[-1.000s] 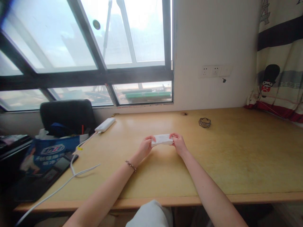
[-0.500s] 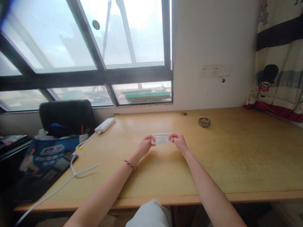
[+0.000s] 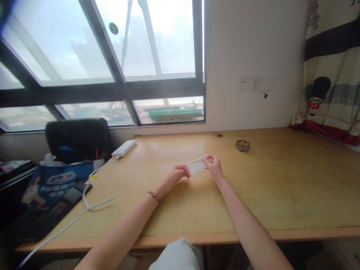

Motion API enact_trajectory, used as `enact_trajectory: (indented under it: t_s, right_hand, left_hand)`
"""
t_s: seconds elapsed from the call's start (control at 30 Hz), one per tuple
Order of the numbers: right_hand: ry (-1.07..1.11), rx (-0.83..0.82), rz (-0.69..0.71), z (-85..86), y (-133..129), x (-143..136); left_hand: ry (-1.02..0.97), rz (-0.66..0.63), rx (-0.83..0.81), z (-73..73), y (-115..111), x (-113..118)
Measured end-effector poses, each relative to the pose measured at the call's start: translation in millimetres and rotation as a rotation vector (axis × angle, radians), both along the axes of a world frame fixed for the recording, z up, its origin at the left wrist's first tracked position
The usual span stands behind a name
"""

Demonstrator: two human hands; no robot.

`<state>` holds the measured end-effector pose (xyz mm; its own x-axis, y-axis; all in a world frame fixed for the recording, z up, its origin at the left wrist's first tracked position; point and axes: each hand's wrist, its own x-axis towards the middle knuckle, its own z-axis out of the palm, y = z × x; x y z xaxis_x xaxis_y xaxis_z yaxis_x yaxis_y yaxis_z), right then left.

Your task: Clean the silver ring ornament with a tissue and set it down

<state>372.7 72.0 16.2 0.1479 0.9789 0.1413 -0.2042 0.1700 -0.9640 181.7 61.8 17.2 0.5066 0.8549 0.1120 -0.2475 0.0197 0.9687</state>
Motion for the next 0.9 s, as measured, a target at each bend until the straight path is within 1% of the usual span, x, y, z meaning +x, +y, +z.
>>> enact_trajectory:
  t_s: [0.07, 0.13, 0.23, 0.3, 0.37, 0.47, 0.57, 0.63, 0.73, 0.9]
  right_hand:
    - [0.076, 0.009, -0.021, 2.5, 0, 2]
    - [0.132, 0.014, -0.020, 6.6, -1, 3]
    - [0.157, 0.009, 0.075, 11.1, -4, 1]
    - [0.132, 0.008, 0.154, 11.0, -6, -2]
    - [0.075, 0.009, 0.202, 8.6, -8, -6]
    - [-0.026, 0.031, 0.213, 3.7, -10, -10]
    - [-0.101, 0.072, 0.208, -0.2, -10, -12]
    - [-0.130, 0.067, 0.231, -2.4, -11, -13]
    - [-0.144, 0.031, 0.261, -5.6, -11, -15]
    - [-0.071, 0.026, 0.247, -7.4, -9, -15]
  left_hand:
    - [0.002, -0.015, 0.007, -1.7, 0, -2]
    - [0.010, 0.029, 0.000, -3.8, 0, -3]
    - [-0.004, 0.134, -0.056, -6.2, 1, -1]
    - [-0.034, 0.152, -0.118, -6.2, -1, 5]
    - [-0.058, 0.124, -0.160, -4.5, -5, 13]
    - [-0.066, 0.048, -0.141, 0.4, -15, 23]
    - [-0.077, -0.028, -0.117, 5.3, -24, 28]
    - [-0.072, -0.073, -0.132, 6.9, -28, 28]
    - [-0.061, -0.115, -0.161, 6.7, -30, 28]
    - [-0.020, -0.119, -0.189, 6.0, -29, 27]
